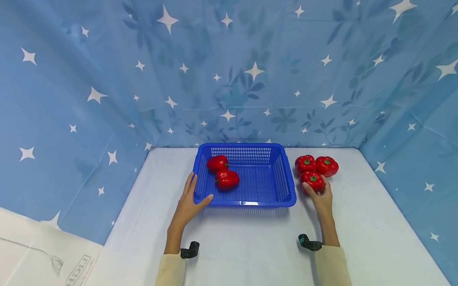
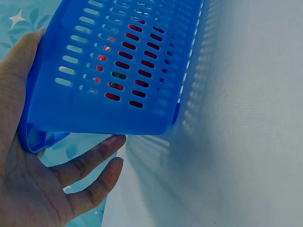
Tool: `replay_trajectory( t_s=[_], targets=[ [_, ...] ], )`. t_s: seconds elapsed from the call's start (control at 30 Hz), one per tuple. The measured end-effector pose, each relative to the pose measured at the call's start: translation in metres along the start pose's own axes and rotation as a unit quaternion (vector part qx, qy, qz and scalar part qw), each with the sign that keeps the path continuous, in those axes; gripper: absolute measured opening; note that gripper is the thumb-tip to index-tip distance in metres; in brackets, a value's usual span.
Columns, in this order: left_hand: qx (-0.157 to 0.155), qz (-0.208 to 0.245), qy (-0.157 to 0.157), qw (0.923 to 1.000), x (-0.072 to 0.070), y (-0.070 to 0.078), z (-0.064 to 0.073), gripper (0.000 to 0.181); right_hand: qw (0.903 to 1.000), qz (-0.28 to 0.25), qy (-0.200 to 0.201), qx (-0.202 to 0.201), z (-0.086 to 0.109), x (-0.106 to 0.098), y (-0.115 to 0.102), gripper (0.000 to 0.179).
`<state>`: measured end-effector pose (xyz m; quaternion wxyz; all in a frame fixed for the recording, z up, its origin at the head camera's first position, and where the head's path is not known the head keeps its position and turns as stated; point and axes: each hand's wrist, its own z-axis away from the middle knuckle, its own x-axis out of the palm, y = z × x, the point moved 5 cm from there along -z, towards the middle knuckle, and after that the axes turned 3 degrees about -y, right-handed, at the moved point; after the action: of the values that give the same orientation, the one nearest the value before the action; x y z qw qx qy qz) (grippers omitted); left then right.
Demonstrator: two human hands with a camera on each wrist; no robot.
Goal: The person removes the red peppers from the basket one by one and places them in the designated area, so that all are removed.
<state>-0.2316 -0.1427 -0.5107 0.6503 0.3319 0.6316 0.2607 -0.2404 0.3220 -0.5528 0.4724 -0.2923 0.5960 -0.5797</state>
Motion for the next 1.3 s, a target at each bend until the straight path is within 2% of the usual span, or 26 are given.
replay_trajectory(
  t_s=[0.53, 0.87, 1.3],
  targets=[
    [0.0, 0.003, 0.0, 1.0, 0.0016, -0.0012, 0.0013, 0.102, 0.9999, 0.011, -0.001, 0.013, 0.0006, -0.0038, 0.0036, 0.095],
    [-0.001, 0.006, 0.0, 1.0, 0.0005, 0.0003, 0.0008, 0.102, 0.9998, -0.004, 0.006, 0.016, -0.0007, -0.0016, 0.0015, 0.095],
    [-0.002, 0.008, 0.002, 1.0, 0.0011, 0.0005, 0.0001, 0.102, 1.0, 0.001, -0.002, 0.001, -0.0008, -0.0002, 0.0005, 0.096]
  ],
)
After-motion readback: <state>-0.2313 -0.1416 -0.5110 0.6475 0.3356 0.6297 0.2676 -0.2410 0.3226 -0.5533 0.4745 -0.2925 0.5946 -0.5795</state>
